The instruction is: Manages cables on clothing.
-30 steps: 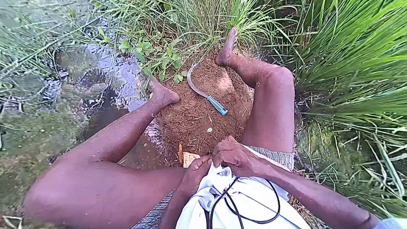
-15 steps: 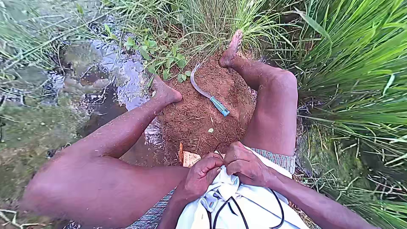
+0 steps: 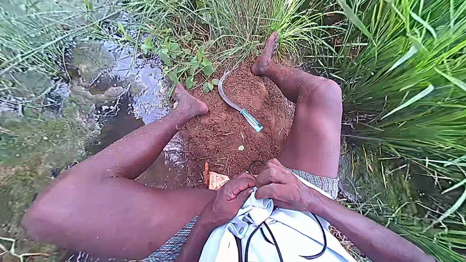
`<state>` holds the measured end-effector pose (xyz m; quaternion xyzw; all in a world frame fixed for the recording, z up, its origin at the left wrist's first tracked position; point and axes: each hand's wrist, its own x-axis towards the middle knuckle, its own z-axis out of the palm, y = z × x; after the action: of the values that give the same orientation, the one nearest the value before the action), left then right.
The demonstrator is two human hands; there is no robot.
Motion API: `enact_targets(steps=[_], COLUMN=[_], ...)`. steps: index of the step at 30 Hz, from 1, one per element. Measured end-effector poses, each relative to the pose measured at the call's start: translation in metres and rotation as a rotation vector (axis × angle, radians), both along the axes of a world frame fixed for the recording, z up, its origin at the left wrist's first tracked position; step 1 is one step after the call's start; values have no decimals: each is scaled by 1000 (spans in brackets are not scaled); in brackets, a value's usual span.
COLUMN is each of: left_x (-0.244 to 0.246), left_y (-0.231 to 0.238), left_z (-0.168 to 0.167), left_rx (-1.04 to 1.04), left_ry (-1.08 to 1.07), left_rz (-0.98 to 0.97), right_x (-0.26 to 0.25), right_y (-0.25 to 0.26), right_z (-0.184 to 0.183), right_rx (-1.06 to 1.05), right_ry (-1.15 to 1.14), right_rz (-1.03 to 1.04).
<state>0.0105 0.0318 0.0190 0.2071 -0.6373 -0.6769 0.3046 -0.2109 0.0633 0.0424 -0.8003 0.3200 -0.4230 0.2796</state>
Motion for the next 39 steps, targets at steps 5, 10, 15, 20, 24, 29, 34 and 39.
enact_targets(steps=[5, 10, 15, 20, 24, 29, 34, 39], left_x=[-5, 2, 6, 7, 6, 3, 0, 2], left_y=[-11, -2, -1, 1, 0, 3, 6, 4], left_z=[42, 11, 1, -2, 1, 4, 3, 0], left_rx=[145, 157, 170, 230, 306, 384, 301, -40], left_ry=[-219, -86, -83, -61, -82, -76, -134, -214], left_rz=[8, -11, -22, -33, -35, 7, 83, 147], right_x=[1, -1, 1, 2, 1, 6, 7, 8], right_y=[-4, -5, -6, -7, -9, -7, -3, -4], right_z=[3, 5, 6, 4, 6, 4, -5, -4], right_rx=[-8, 34, 57, 51, 35, 25, 73, 120], right_ry=[33, 89, 120, 120, 141, 180, 175, 202], right_rz=[35, 47, 59, 65, 66, 29, -57, -52])
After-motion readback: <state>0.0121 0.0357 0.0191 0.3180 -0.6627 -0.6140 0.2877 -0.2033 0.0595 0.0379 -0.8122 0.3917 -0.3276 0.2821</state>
